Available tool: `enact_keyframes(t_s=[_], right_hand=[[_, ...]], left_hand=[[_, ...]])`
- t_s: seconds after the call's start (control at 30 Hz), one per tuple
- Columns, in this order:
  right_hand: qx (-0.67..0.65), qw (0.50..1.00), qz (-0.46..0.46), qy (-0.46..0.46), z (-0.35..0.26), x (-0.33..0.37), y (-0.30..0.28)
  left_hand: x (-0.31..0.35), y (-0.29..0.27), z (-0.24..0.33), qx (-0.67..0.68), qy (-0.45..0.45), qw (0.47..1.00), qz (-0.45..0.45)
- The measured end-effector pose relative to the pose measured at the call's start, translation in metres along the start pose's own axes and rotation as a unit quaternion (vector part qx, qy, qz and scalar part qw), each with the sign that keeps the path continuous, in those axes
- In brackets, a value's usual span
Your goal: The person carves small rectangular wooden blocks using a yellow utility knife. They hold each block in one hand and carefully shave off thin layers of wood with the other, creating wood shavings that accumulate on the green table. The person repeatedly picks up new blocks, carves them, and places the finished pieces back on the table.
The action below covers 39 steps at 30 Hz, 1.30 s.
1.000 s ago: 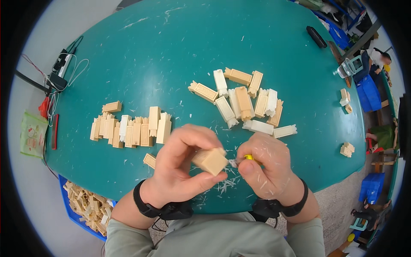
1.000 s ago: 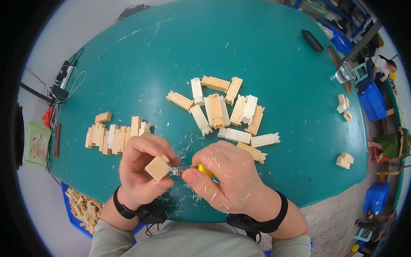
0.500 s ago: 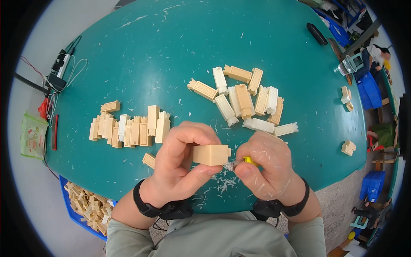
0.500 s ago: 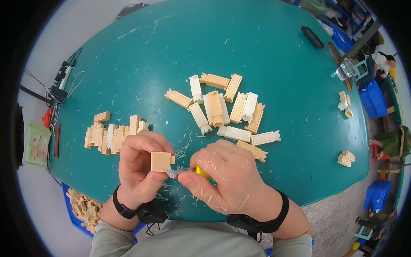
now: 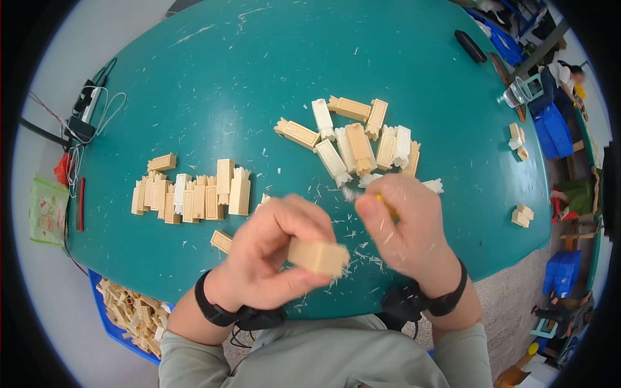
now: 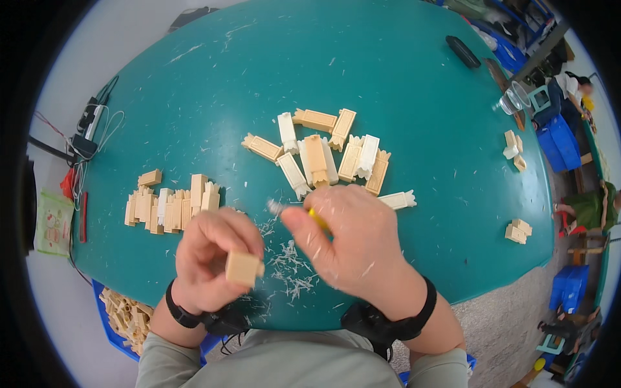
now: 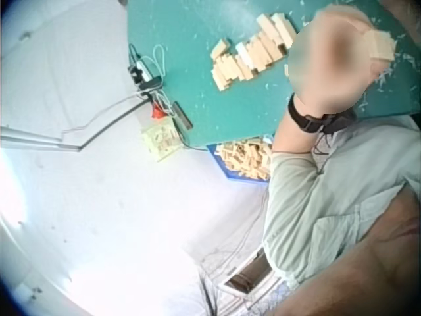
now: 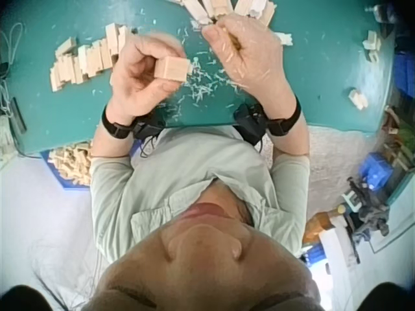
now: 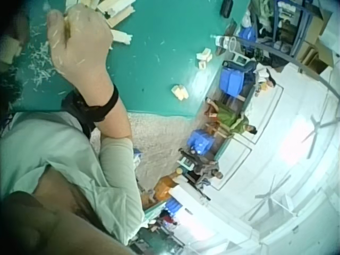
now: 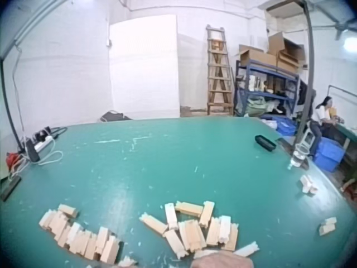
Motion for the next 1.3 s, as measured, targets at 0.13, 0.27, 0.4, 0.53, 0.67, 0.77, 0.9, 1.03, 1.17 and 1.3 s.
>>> enact_keyframes(t_s=[0.13,0.27,0.4,0.53,0.67,0.77,0.9,1.03,1.17,1.3], right_hand=[[-0.083,0.994,-0.028,0.07,0.001,-0.001,-0.001],[-0.151,0.982,-0.05,0.106,0.0,0.002,0.002],[-0.157,0.98,-0.059,0.11,-0.002,0.003,0.007],[-0.134,0.984,-0.057,0.101,-0.002,0.006,0.01],[-0.107,0.99,-0.056,0.074,-0.004,0.006,0.011],[-0.091,0.993,-0.049,0.058,-0.006,0.006,0.012],[-0.07,0.994,-0.052,0.061,-0.004,0.006,0.013],[-0.035,0.997,-0.04,0.058,-0.002,0.005,0.012],[0.001,0.997,-0.029,0.072,0.0,0.005,0.009],[0.023,0.982,-0.051,0.179,0.023,0.004,0.007]], left_hand=[[-0.002,0.003,-0.003,0.038,-0.064,0.997,0.015],[-0.004,-0.008,-0.005,-0.026,-0.092,0.993,0.069],[-0.001,-0.012,-0.004,-0.052,-0.023,0.993,0.105],[0.002,-0.017,-0.001,-0.17,0.034,0.974,0.142],[0.002,-0.016,0.007,-0.279,0.075,0.944,0.159],[0.004,-0.014,0.009,-0.328,0.087,0.926,0.165],[0.002,-0.012,0.012,-0.367,0.109,0.911,0.155],[0.0,-0.012,0.011,-0.384,0.118,0.905,0.144],[-0.002,-0.009,0.012,-0.361,0.114,0.917,0.123],[-0.003,0.001,0.013,-0.306,0.118,0.942,0.069]])
Point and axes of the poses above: each hand's wrist, its own x-axis away from the middle knuckle, its own y-axis out of the palm, z = x × y, the point moved 7 cm from there along -x, towards the middle knuckle
